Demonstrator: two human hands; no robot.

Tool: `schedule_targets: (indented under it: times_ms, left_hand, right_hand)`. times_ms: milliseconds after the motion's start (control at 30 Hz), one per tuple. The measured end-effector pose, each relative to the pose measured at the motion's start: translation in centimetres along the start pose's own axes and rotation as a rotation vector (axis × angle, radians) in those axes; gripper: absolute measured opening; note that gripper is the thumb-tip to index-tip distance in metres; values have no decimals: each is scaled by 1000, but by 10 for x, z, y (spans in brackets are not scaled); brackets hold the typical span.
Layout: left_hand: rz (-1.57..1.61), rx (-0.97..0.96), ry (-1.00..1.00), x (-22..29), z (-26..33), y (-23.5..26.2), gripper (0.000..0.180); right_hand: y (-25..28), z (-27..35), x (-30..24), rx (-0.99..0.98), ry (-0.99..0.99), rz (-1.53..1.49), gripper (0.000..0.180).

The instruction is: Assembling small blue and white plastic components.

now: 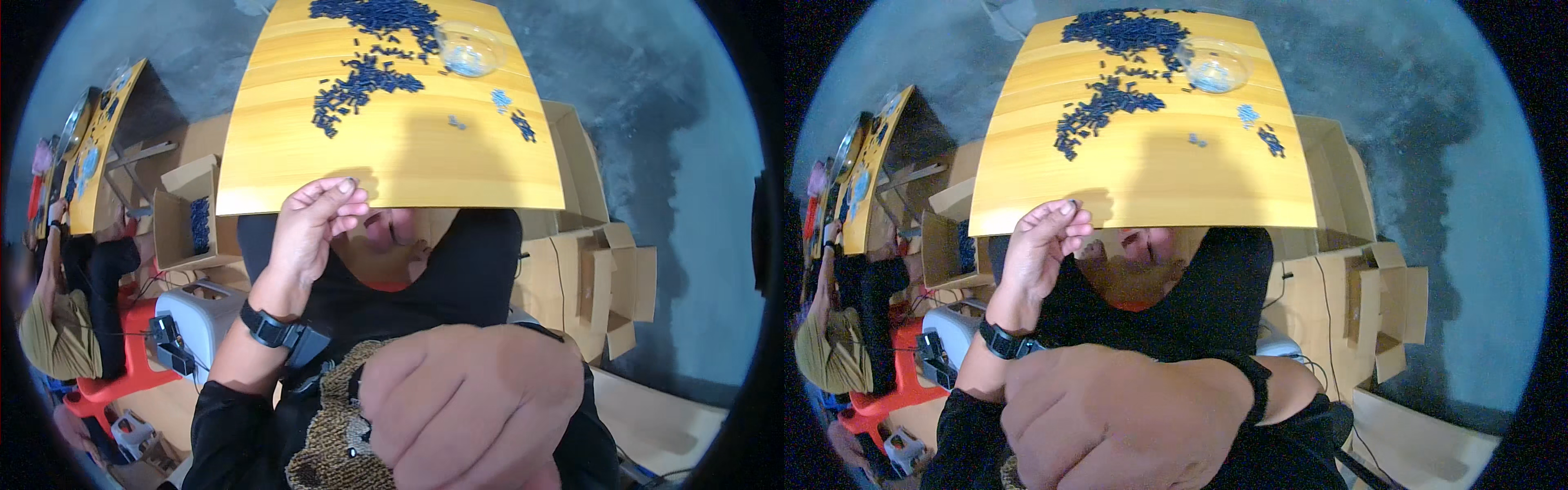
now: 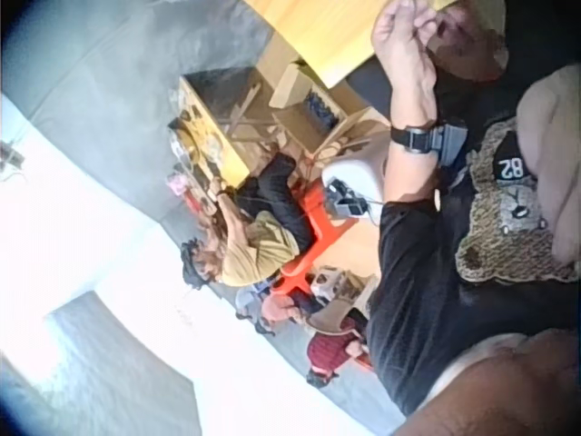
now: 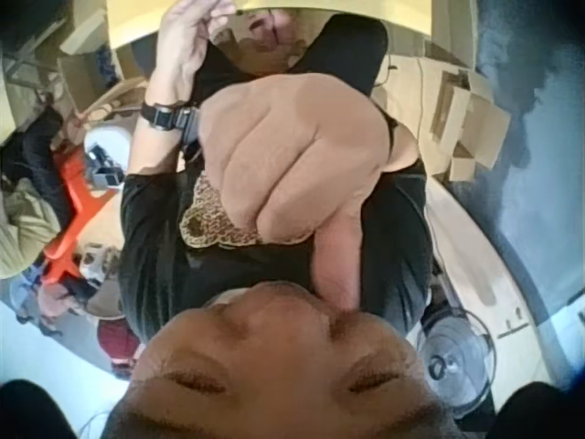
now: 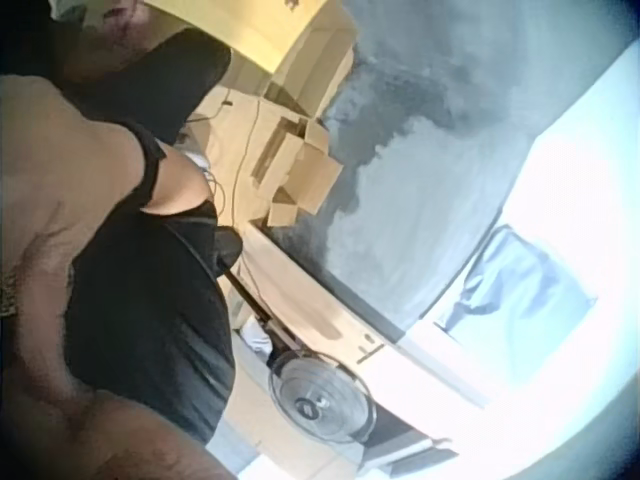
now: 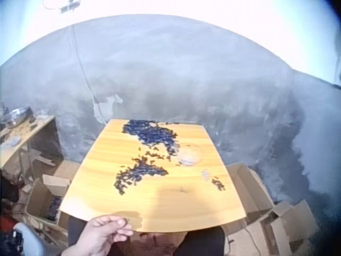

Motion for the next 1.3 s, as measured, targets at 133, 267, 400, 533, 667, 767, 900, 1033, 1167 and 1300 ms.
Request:
schedule_targets:
  times_ms: [133,267,400,533,667,767,900,1033,1167,1300]
  left_hand:
    - [28,16,-5,3,-10,12,16]
    - [48,68,4,4,-20,27,15]
    - [53,76,5,13,-29,30,15]
    - [82,111,-8,21,-38,45,15]
    - [89,138,11,22,-42,58,13]
    - [113,88,33,16,-50,58,13]
    - [164,16,68,7,-58,68,12]
    - [190,-32,81,7,-58,70,11]
    - [165,-37,64,4,-58,68,11]
    - [171,-52,52,5,-58,67,11]
  right_hand:
    - [11,-5,10,-132,-95,340,36]
    - [31,-23,21,17,-252,435,33]
    - [28,-11,57,-379,-695,444,27]
    - [95,28,89,-214,-975,949,14]
    - [231,110,99,138,-1209,1385,14]
    - [288,154,95,275,-1177,1432,13]
    - [310,171,107,425,-1281,1411,15]
    - [301,157,126,327,-1292,1406,17]
    - [305,159,131,323,-1292,1402,16]
    - [307,156,137,235,-1262,1493,12]
Point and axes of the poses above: each hand's wrist, its own z-axis away from the middle knuckle, its own y-axis out of the back of the hand, x = y × z, the point moved 10 cm from there along -z, towards the middle knuckle, and after that the axes turned 4 degrees about -x, right-handed, at the moved point
